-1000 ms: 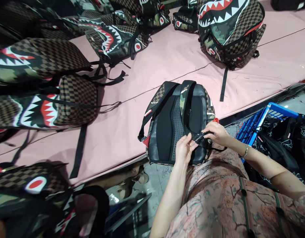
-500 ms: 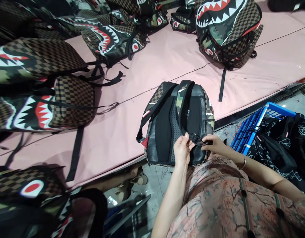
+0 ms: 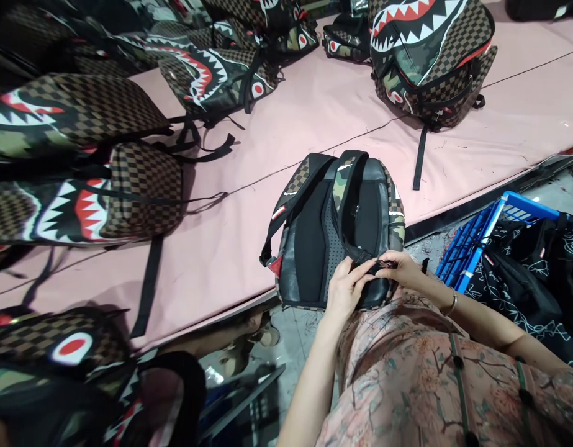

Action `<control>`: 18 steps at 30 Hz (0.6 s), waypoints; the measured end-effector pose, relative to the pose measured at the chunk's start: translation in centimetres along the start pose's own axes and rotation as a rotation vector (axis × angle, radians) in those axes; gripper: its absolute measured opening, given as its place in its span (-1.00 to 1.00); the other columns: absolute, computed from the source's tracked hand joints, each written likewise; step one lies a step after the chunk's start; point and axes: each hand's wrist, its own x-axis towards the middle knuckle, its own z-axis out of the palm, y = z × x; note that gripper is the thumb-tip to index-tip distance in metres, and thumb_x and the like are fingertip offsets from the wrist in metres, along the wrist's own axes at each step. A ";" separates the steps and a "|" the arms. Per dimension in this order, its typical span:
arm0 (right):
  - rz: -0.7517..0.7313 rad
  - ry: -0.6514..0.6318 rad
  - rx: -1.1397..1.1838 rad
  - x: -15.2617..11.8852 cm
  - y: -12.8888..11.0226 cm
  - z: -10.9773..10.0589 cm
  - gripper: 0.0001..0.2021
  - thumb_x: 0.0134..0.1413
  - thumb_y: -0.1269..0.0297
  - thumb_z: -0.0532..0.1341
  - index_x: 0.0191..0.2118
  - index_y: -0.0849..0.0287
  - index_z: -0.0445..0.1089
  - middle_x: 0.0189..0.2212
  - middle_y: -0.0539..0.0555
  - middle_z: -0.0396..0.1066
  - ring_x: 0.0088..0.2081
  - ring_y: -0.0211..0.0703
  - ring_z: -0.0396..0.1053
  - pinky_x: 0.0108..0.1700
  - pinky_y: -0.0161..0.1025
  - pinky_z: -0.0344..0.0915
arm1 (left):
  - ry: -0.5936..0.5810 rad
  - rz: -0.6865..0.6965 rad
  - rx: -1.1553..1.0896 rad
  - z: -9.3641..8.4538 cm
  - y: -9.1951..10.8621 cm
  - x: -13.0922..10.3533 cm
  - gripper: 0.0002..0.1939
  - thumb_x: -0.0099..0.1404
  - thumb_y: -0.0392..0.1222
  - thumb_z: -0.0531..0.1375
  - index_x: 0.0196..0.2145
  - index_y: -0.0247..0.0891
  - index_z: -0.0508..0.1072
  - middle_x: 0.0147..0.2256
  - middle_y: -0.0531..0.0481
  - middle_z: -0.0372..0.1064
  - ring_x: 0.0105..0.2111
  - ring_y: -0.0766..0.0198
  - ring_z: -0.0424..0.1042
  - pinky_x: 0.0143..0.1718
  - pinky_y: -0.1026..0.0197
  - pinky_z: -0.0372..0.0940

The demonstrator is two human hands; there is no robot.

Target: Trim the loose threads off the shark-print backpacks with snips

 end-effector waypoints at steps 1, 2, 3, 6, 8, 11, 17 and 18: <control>-0.009 -0.003 0.001 0.0 0.1 0.0 -0.82 -0.23 0.23 0.32 -0.46 0.21 0.40 -0.50 -0.02 0.34 -0.43 -0.26 0.26 -0.38 -0.32 0.19 | 0.005 0.013 -0.007 0.0 -0.2 0.1 -0.77 0.17 -0.18 0.17 -0.19 -0.09 0.49 -0.28 -0.05 0.42 -0.25 0.24 0.38 -0.22 0.19 0.30; -0.019 -0.006 0.000 0.0 0.1 -0.1 -0.82 -0.23 0.24 0.32 -0.45 0.20 0.41 -0.49 -0.01 0.35 -0.42 -0.25 0.27 -0.37 -0.32 0.19 | 0.019 0.019 -0.029 0.1 -0.3 0.2 -0.81 0.16 -0.19 0.18 -0.24 -0.11 0.51 -0.32 -0.04 0.43 -0.29 0.25 0.39 -0.26 0.21 0.30; -0.027 -0.008 -0.003 0.0 0.2 -0.1 -0.82 -0.23 0.24 0.32 -0.44 0.20 0.41 -0.49 -0.01 0.35 -0.42 -0.25 0.28 -0.36 -0.31 0.20 | 0.038 0.014 -0.062 0.1 -0.3 0.3 -0.85 0.15 -0.19 0.19 -0.30 -0.14 0.53 -0.37 -0.03 0.43 -0.34 0.26 0.39 -0.30 0.23 0.30; -0.063 0.006 -0.035 0.0 0.2 -0.2 -0.83 -0.22 0.25 0.32 -0.44 0.20 0.40 -0.48 0.00 0.35 -0.41 -0.24 0.28 -0.35 -0.30 0.21 | 0.093 -0.069 -0.182 0.2 0.2 0.7 -0.93 0.10 -0.20 0.23 -0.48 -0.21 0.51 -0.50 0.02 0.41 -0.46 0.31 0.36 -0.38 0.28 0.25; -0.094 0.035 -0.071 -0.1 0.0 -0.1 -0.84 -0.22 0.27 0.33 -0.45 0.19 0.39 -0.47 0.00 0.35 -0.39 -0.23 0.28 -0.33 -0.30 0.21 | 0.122 -0.175 -0.257 0.3 0.7 0.8 -0.91 0.08 -0.21 0.24 -0.55 -0.23 0.48 -0.53 0.05 0.38 -0.47 0.33 0.34 -0.38 0.29 0.22; -0.115 0.057 -0.148 -0.1 -0.5 0.4 -0.91 -0.18 0.34 0.30 -0.48 0.18 0.37 -0.48 0.00 0.35 -0.39 -0.23 0.28 -0.34 -0.30 0.20 | 0.213 -0.387 -0.445 0.9 1.4 0.7 -0.92 0.05 -0.21 0.24 -0.55 -0.25 0.46 -0.53 0.07 0.36 -0.49 0.35 0.32 -0.39 0.32 0.20; -0.043 0.080 -0.281 -0.6 -1.5 0.7 -0.93 -0.13 0.42 0.21 -0.41 0.16 0.37 -0.44 0.00 0.37 -0.38 -0.22 0.30 -0.34 -0.30 0.20 | 0.396 -0.813 -0.991 2.1 1.6 0.7 -0.76 -0.16 -0.15 0.35 -0.55 -0.32 0.43 -0.60 0.12 0.28 -0.59 0.45 0.26 -0.47 0.35 0.23; -0.033 0.082 -0.279 -0.7 -1.7 0.4 -0.87 -0.12 0.38 0.23 -0.34 0.16 0.36 -0.40 0.01 0.38 -0.36 -0.22 0.31 -0.32 -0.29 0.21 | 0.404 -0.845 -1.047 2.1 1.6 0.8 -0.74 -0.19 -0.15 0.37 -0.55 -0.33 0.42 -0.59 0.13 0.29 -0.57 0.45 0.28 -0.43 0.33 0.26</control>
